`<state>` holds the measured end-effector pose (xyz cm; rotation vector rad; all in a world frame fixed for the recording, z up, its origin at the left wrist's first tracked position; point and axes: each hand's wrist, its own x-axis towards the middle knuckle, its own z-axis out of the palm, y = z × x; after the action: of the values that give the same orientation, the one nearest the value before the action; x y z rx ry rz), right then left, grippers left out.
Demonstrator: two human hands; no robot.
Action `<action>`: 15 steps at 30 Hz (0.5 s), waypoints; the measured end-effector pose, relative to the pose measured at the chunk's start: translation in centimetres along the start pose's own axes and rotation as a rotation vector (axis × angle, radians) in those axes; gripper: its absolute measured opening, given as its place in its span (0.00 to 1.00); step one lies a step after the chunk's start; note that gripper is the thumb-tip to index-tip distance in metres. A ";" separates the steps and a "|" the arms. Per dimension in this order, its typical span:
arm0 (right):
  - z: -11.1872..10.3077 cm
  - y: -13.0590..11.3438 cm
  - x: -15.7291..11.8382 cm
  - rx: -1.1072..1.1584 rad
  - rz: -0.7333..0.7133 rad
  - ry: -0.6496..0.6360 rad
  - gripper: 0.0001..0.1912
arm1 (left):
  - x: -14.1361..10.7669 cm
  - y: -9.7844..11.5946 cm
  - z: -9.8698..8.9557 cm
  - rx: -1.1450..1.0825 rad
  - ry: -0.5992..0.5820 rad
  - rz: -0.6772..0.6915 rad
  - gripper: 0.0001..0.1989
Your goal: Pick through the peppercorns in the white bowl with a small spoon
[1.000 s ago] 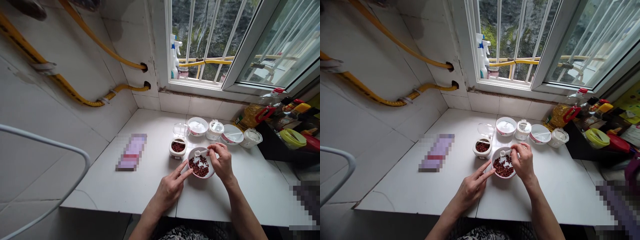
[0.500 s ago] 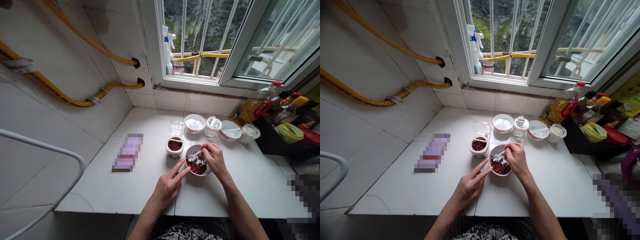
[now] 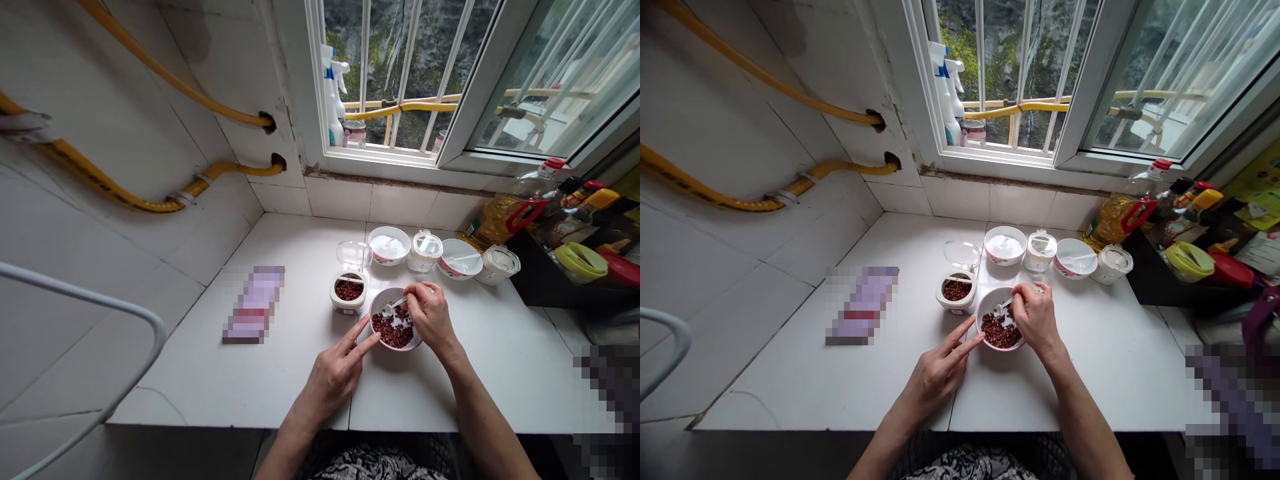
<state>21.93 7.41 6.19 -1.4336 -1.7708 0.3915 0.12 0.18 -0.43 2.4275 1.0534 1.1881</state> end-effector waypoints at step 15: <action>-1.0 -1.1 0.2 0.419 0.310 -0.102 0.09 | -0.1 0.0 -0.1 0.005 -0.017 -0.016 0.33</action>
<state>21.97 6.98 7.64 -1.3958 -1.4298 0.9533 0.00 0.07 -0.40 2.4241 1.0695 1.1595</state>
